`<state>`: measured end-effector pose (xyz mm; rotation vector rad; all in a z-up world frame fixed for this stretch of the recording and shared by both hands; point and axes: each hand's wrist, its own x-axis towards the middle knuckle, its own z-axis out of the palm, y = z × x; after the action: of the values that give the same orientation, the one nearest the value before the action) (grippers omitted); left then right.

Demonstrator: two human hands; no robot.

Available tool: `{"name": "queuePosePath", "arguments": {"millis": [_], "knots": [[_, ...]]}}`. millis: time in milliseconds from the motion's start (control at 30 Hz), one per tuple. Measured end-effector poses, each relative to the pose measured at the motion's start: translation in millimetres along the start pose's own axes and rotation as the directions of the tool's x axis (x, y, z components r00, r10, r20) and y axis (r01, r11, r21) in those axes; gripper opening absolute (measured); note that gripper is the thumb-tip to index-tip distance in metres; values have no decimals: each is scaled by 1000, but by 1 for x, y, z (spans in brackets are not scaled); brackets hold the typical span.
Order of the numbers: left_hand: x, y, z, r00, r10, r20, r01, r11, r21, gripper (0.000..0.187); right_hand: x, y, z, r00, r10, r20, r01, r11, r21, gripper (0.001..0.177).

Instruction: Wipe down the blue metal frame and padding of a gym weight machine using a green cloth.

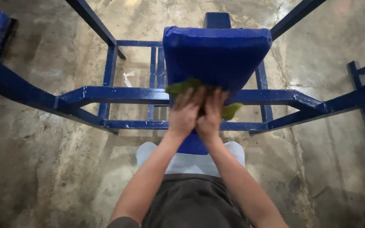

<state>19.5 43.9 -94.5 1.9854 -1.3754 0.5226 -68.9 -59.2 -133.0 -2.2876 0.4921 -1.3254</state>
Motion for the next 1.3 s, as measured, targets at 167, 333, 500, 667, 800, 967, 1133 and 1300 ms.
{"name": "queuePosePath", "arguments": {"millis": [167,333,500,667,800,967,1133,1300], "knots": [[-6,-7,-9,1000,-14,12,13,997,81,57,-14,36,13,984,-120,133,124,992,-19,69],[-8,28,36,999,-29,40,28,999,35,57,-11,63,-20,958,-274,86,287,921,-262,59],[-10,22,43,997,39,71,-40,999,11,59,-16,44,-23,1000,-1,-29,2,1000,15,56],[-33,-13,17,997,-80,17,77,988,135,57,-24,42,4,975,-156,159,168,984,-61,65],[-34,-10,17,994,-98,-40,99,994,35,66,-13,45,-7,884,-278,377,299,954,3,74],[-33,26,45,994,-84,63,81,995,56,69,-30,80,-29,933,-212,291,271,946,-180,67],[-46,7,58,992,-66,105,71,997,-38,66,-30,72,-29,977,-163,135,179,977,-118,58],[-54,-17,30,984,-172,-39,174,982,67,64,-23,57,1,883,-320,344,385,913,-138,62]]}}
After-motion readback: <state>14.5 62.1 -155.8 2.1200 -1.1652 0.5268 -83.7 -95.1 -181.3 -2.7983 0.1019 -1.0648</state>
